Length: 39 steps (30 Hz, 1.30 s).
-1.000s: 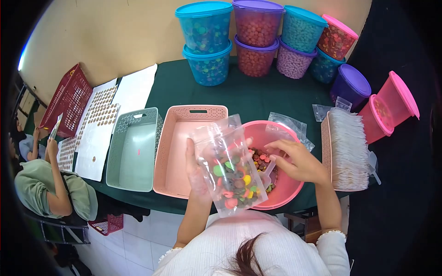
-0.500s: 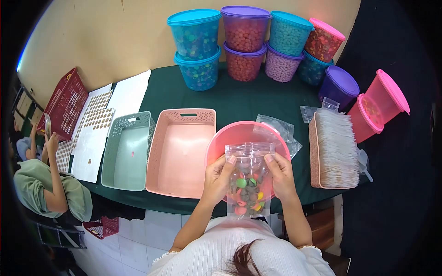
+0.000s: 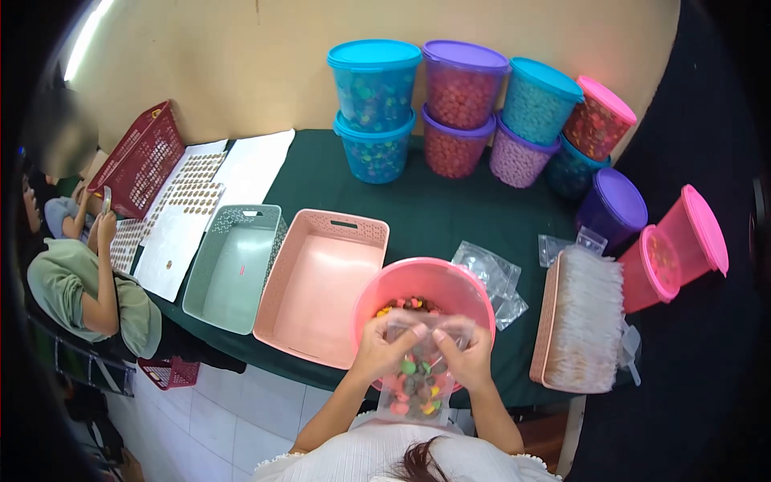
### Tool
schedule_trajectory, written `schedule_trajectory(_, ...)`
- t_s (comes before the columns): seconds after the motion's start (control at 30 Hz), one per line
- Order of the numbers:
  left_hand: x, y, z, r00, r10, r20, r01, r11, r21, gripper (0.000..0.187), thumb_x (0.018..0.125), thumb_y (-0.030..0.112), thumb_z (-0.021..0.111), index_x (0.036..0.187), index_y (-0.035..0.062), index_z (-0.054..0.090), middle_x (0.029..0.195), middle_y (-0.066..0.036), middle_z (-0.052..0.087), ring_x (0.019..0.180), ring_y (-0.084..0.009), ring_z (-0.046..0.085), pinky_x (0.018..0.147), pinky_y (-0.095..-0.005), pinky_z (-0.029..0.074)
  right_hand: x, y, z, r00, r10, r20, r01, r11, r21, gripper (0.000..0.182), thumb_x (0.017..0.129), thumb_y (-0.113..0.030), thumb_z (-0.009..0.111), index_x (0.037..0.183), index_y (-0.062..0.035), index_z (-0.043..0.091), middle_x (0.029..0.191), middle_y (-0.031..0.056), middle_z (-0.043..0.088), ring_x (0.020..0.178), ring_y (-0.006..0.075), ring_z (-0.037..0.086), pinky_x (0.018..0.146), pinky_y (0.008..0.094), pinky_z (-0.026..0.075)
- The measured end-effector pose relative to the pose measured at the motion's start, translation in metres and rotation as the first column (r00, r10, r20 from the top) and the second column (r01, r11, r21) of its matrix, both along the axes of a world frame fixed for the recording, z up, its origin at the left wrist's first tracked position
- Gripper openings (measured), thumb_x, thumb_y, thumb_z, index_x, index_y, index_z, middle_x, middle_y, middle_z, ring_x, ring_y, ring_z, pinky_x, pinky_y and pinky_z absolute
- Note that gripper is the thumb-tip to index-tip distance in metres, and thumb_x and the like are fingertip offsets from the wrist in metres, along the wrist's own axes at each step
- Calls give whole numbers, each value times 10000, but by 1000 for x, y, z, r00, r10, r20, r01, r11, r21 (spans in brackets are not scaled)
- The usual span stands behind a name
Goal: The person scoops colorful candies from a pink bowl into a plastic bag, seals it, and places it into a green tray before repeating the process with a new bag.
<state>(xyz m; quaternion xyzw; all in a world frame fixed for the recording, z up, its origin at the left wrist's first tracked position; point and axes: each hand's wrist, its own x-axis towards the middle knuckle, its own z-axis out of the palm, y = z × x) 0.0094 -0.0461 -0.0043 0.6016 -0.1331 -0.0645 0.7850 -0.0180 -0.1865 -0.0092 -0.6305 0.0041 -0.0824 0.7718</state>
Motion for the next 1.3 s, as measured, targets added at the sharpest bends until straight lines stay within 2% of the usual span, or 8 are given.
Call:
schedule_trajectory(0.07,1,2,2,1000,-19,-24,20,999,45,109,767,67,600,846,-8,600,798,-50,589,732,-91,551,652,-225,445,2,-4,1,992,44,116,-20,980,-200,52,745,-43,583,773,1,575,725,54,595,695,89,548,637,228,436)
schedule_trajectory(0.27,-5,-1,-7,1000,-6,-25,8,998,55,143,787,86,580,873,-27,595,816,-72,611,716,-114,571,639,-251,469,0,-3,3,996,92,21,-90,994,-64,45,750,-37,578,772,-5,554,731,48,584,703,82,541,629,222,431)
schedule_trajectory(0.43,-6,3,9,962,-39,-269,40,999,-4,131,784,56,560,873,-30,602,779,-66,603,707,-122,568,648,-245,460,0,3,13,990,72,119,-65,996,-67,80,753,-25,583,804,-10,523,780,43,562,715,84,537,632,220,433)
schedule_trajectory(0.53,-12,5,14,997,-70,-41,72,996,59,101,751,21,576,833,-22,616,779,-80,598,698,-131,562,634,-248,447,-5,4,13,990,82,117,-80,996,-24,125,724,-9,608,821,0,528,799,61,551,692,101,542,642,225,434)
schedule_trajectory(0.63,-25,9,24,957,-21,291,-18,991,132,57,722,6,619,769,-20,599,756,-94,592,696,-137,551,612,-241,432,-4,7,16,920,100,378,-2,968,-252,163,681,5,637,826,8,563,761,80,550,637,129,542,574,233,433)
schedule_trajectory(0.97,-46,49,34,881,306,361,-396,894,208,15,683,-18,628,670,-15,620,609,-98,585,548,-133,548,497,-234,425,5,33,27,858,287,425,-232,956,-177,110,623,12,694,625,-10,586,590,50,525,529,116,503,483,223,387)
schedule_trajectory(1.2,-45,117,43,948,8,318,-84,971,225,97,718,-10,598,808,-34,624,751,-130,619,664,-186,598,604,-251,458,-3,52,42,826,425,369,-343,900,-268,134,703,-52,627,828,-11,651,692,52,608,571,122,527,512,233,393)
schedule_trajectory(1.3,-36,149,45,963,71,261,-149,945,292,106,764,-13,542,833,-58,608,749,-139,618,650,-162,594,594,-246,459,-2,93,41,906,304,294,-217,931,-295,120,725,-49,604,821,16,634,707,68,598,613,139,539,548,243,415)
